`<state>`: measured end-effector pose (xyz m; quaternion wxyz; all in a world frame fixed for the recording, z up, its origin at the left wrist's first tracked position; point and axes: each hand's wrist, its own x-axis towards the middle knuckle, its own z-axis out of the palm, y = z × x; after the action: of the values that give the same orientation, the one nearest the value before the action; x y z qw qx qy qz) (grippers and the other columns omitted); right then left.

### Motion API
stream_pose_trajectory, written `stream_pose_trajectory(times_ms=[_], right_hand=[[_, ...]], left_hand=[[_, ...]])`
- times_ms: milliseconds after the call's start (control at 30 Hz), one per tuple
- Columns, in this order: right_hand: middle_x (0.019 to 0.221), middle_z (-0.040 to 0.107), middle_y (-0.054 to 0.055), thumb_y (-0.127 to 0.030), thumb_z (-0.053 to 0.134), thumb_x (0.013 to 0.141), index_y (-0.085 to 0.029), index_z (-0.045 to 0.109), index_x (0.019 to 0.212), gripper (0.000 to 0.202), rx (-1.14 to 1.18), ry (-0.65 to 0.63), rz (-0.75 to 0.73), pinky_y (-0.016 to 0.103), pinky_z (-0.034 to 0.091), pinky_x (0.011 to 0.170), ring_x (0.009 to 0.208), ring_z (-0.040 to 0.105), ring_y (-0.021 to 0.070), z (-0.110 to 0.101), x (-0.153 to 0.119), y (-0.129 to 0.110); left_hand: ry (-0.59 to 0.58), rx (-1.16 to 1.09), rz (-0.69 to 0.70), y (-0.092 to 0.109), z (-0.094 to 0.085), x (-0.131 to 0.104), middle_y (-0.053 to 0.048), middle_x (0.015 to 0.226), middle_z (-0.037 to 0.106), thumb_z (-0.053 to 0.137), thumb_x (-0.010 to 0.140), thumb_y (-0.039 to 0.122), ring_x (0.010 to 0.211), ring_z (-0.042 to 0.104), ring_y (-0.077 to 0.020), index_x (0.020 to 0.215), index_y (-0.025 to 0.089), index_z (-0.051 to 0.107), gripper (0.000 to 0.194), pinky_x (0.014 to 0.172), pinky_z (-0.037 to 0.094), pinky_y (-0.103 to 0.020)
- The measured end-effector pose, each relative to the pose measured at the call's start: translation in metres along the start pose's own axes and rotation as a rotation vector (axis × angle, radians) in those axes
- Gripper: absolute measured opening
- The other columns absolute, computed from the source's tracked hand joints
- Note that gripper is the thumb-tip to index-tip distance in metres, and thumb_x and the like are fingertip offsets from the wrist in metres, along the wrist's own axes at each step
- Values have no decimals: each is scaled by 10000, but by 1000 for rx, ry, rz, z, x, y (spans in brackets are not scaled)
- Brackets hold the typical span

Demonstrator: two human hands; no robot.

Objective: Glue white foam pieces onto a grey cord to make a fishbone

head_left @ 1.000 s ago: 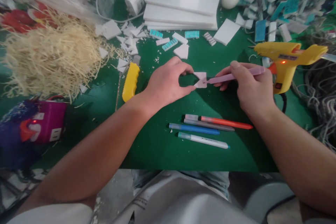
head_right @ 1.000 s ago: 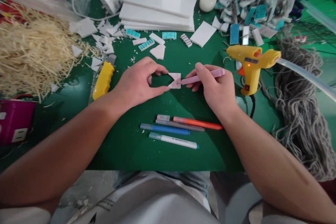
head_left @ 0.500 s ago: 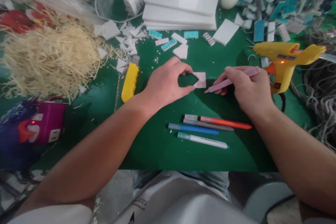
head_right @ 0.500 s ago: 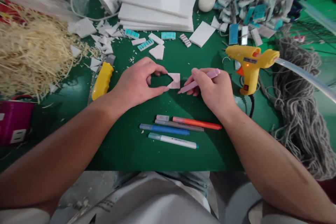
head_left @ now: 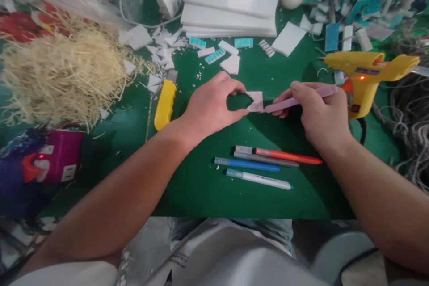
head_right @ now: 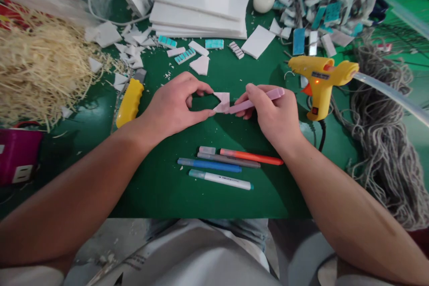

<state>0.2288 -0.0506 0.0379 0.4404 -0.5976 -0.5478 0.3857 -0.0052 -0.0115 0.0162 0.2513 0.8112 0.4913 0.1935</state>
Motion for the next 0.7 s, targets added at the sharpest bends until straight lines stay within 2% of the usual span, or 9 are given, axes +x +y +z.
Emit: stream_pose_trajectory(times_ms=[100,200,267,400,567,700], right_hand=[[647,760,6,-587,842,999,-279,866,746,399,-27,-5,8,329,604,634,598,704,177,0,0,0],[610,734,13,-609,821,1018,-276,828,675,478,-34,-39,6,327,588,596,569,679,177,-1,-1,0],[606,734,20,-585,798,1035,-278,813,648,495,-24,-45,11,332,588,591,567,677,182,-1,-2,0],[681,780,10,-527,814,1028,-292,864,752,366,-36,-6,14,322,614,658,640,726,184,-1,-2,-2],[596,742,10,-453,802,1015,-277,815,633,421,-21,-32,20,311,563,569,546,669,169,0,-2,-1],[658,779,14,-446,802,1015,-256,856,719,356,-6,15,-15,302,577,614,595,715,165,0,-2,1]], left_hand=[[9,7,16,0,0,0,-42,1216,761,940,894,255,928,738,-178,1248,236,826,372,870,607,-310],[14,8,12,0,1,0,-45,1227,768,942,885,214,948,749,-179,1262,230,830,394,891,615,-308],[12,1,2,1,0,0,-52,1238,771,944,876,185,949,753,-180,1272,227,832,414,891,618,-309],[0,-4,-13,2,0,0,-54,1239,768,955,868,183,938,753,-181,1265,225,831,419,890,622,-315],[9,-7,-3,1,0,0,-48,1246,769,936,892,213,941,743,-172,1268,227,828,391,910,616,-311],[15,5,24,-1,1,0,-42,1237,769,938,895,255,983,752,-184,1256,220,824,380,892,615,-299]])
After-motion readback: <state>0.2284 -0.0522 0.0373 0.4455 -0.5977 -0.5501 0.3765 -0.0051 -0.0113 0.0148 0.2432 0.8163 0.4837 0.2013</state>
